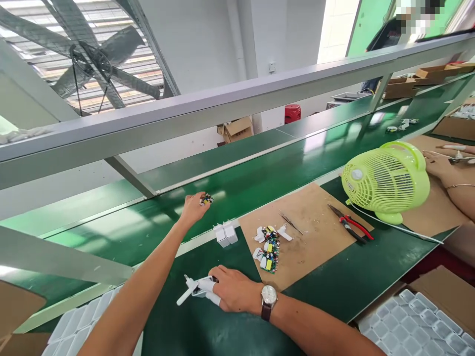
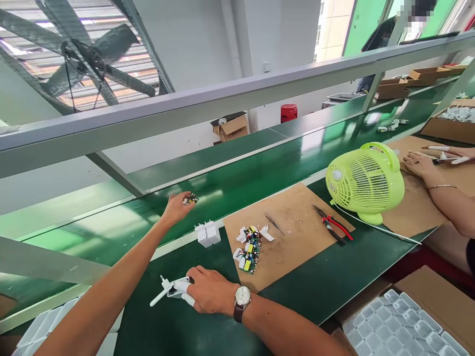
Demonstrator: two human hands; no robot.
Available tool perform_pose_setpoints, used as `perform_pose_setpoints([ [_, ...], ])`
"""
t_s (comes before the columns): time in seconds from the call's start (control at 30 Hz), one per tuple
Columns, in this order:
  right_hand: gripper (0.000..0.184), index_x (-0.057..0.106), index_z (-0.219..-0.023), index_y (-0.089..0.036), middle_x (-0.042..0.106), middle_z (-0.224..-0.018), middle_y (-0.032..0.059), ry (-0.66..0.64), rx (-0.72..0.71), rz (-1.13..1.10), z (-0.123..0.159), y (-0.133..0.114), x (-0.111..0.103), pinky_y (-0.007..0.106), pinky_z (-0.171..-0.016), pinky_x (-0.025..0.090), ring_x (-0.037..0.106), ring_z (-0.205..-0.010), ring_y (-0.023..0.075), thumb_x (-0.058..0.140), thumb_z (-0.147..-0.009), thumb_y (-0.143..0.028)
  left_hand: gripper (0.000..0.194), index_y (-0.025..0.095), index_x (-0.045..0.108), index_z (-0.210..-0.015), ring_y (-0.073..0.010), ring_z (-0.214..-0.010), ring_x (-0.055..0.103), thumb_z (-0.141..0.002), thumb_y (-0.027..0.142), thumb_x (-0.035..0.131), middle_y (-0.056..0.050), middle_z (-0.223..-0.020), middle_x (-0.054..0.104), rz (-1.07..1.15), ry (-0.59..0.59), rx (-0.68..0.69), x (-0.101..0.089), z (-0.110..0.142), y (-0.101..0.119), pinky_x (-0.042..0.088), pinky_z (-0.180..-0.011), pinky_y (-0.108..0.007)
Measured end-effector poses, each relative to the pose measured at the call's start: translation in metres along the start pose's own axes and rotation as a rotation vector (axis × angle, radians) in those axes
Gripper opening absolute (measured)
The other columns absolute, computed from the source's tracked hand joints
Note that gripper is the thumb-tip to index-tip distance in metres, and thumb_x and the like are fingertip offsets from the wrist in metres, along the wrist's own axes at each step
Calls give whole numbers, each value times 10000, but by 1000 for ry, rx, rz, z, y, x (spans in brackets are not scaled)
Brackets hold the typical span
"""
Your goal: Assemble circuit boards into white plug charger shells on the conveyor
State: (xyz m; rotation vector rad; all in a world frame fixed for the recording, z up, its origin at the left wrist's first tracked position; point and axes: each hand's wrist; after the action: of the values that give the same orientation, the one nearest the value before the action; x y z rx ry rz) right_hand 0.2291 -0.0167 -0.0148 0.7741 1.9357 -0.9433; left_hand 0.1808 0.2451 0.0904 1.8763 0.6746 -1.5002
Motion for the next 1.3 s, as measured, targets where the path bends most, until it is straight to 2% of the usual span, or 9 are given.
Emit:
perform_pose_setpoints([
  [0.23, 214, 643, -1161, -172, 633, -1195, 111, 36, 28, -108, 4, 2, 5, 324, -852, 581, 624, -1049, 230, 596, -970, -254, 564, 189, 616, -1321, -330, -1116, 590, -771, 265, 711, -119, -1181, 715, 163, -153, 433, 19, 28, 119, 487, -974, -423],
  [0.37, 263, 614, -1243, -184, 650, -1237, 120, 75, 60, -230, 8, 0, 3, 370, -963, 559, 640, -1132, 248, 583, -993, -257, 410, 165, 717, -1106, -337, -990, 647, -699, 184, 764, -132, -969, 748, 182, -294, 492, 34, 53, 150, 518, -883, -418],
  [0.5, 473, 491, -1376, -185, 674, -1188, 110, 105, 177, -399, 14, -2, 1, 383, -935, 573, 684, -1034, 237, 668, -942, -251, 463, 173, 628, -1319, -300, -1124, 657, -885, 328, 673, -136, -1269, 700, 323, -264, 409, 0, 73, 132, 525, -954, -406],
  [0.63, 552, 422, -1426, -194, 638, -1284, 139, 117, 181, -477, 19, -2, 2, 429, -947, 574, 677, -1098, 271, 669, -940, -280, 466, 231, 599, -1380, -236, -1137, 671, -949, 405, 637, -78, -1336, 684, 708, 41, 217, -55, 120, 99, 537, -980, -360],
  [0.7, 518, 428, -1425, -216, 630, -1299, 133, 131, 167, -494, 20, -2, 2, 429, -947, 576, 675, -1105, 267, 641, -957, -279, 425, 249, 644, -1326, -223, -1115, 676, -940, 427, 664, -67, -1308, 700, 770, 172, 97, -65, 154, 82, 534, -991, -354],
  [0.8, 447, 472, -1406, -244, 629, -1307, 118, 162, 142, -508, 20, -2, 2, 411, -936, 585, 678, -1091, 250, 604, -980, -269, 352, 234, 715, -1187, -228, -1104, 673, -941, 479, 654, -70, -1238, 727, 796, 301, -127, -45, 203, 57, 528, -992, -359],
  [0.93, 358, 554, -1369, -271, 640, -1311, 96, 177, 69, -493, 20, -2, 4, 396, -986, 570, 661, -1149, 236, 556, -1011, -257, 475, 178, 708, -1150, -248, -1110, 687, -970, 587, 547, -114, -1172, 749, 970, 375, -363, 12, 251, 32, 528, -995, -392],
  [1.07, 325, 597, -1332, -272, 671, -1264, 95, 187, 85, -448, 22, -1, 8, 402, -950, 590, 681, -1124, 243, 564, -1008, -274, 642, 153, 591, -1318, -282, -1151, 687, -896, 635, 631, -168, -1247, 719, 1219, 218, -356, 46, 274, 27, 561, -953, -413],
  [1.3, 251, 633, -1235, -248, 713, -1186, 92, 239, 101, -431, 23, -3, 8, 373, -873, 616, 714, -1052, 231, 581, -990, -268, 593, 210, 522, -1394, -244, -1112, 695, -898, 479, 703, -99, -1202, 727, 1157, 106, -304, 54, 281, 26, 535, -1021, -428],
])
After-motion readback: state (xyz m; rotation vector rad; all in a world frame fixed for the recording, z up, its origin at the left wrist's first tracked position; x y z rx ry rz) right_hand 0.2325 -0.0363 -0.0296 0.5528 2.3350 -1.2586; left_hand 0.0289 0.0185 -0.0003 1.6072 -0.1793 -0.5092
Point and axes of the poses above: each hand's wrist, its own z-axis away from the middle knuckle, its own x-axis out of the palm, y = z × x
